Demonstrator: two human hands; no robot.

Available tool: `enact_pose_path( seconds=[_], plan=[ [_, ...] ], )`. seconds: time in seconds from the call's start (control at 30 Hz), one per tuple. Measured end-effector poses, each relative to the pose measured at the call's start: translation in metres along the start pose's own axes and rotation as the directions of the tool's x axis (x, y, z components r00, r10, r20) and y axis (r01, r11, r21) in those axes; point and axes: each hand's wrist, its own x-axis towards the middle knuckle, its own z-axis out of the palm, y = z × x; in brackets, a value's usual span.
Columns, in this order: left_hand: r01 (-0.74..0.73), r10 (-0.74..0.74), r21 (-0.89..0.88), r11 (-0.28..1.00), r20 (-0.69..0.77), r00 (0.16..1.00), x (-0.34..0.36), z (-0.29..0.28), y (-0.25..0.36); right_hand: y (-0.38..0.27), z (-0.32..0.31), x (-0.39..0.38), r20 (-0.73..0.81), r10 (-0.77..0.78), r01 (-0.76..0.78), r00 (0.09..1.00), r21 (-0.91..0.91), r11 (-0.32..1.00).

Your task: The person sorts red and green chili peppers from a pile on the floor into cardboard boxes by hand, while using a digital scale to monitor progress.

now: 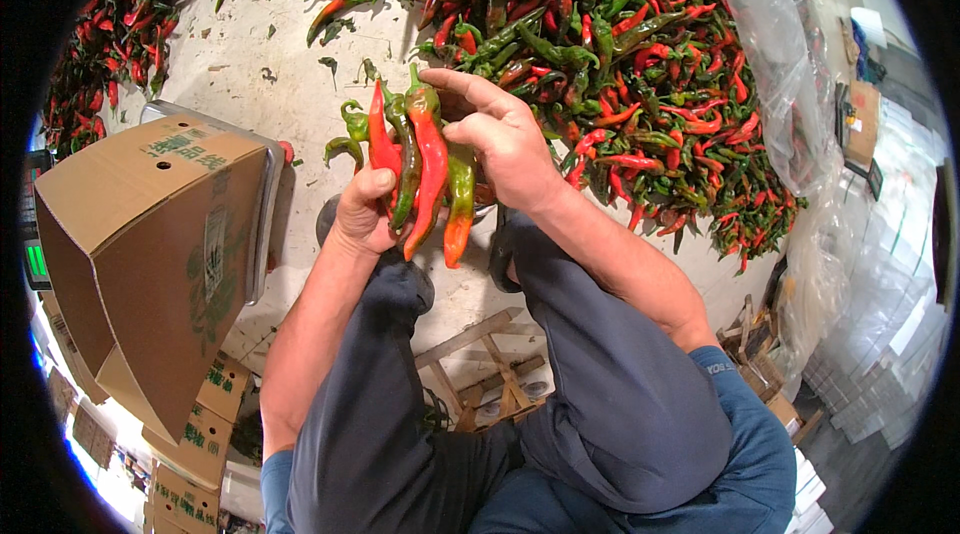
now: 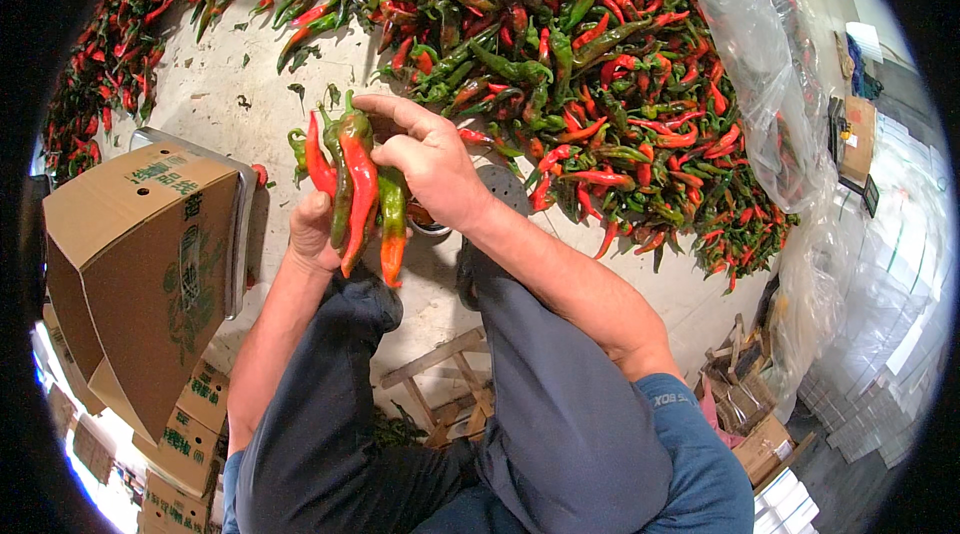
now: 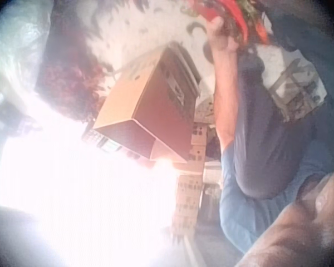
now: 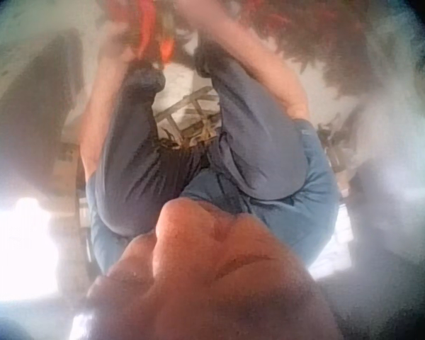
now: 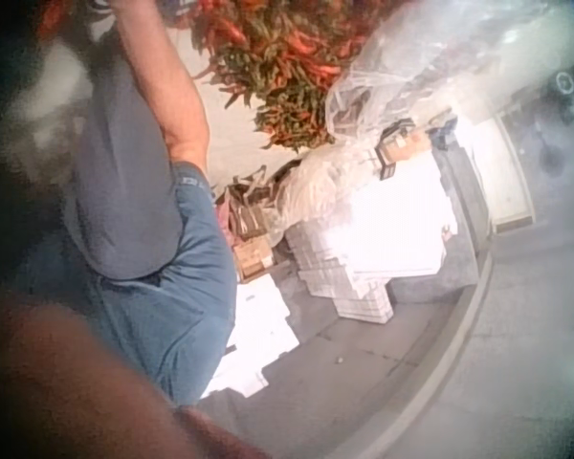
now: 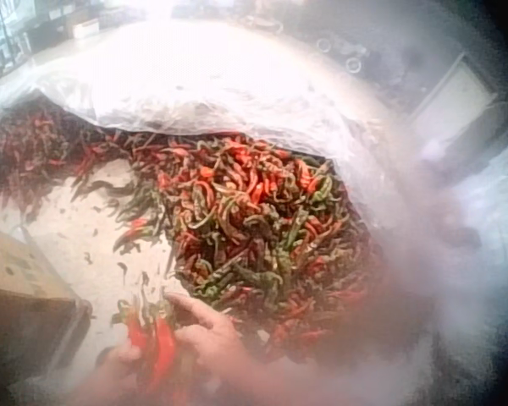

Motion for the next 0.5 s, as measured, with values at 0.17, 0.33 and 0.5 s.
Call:
enact_pose_path(
  seconds=[0.17,0.33,0.5],
  plan=[
    [-0.117,0.116,-0.008,0.993,-0.065,0.991,0.003,0.016,-0.003,0.009,0.013,-0.005,-0.038,-0.26,0.22,0.965,-0.423,0.879],
    [-0.086,0.091,0.098,0.991,-0.047,0.995,0.005,0.037,-0.001,0.006,-0.001,-0.003,-0.122,-0.068,0.036,0.99,-0.246,0.969],
    [-0.077,0.119,0.217,0.973,-0.187,0.975,0.013,0.048,-0.001,0.035,-0.013,0.003,-0.118,-0.221,0.182,0.968,-0.271,0.945]
  ],
)
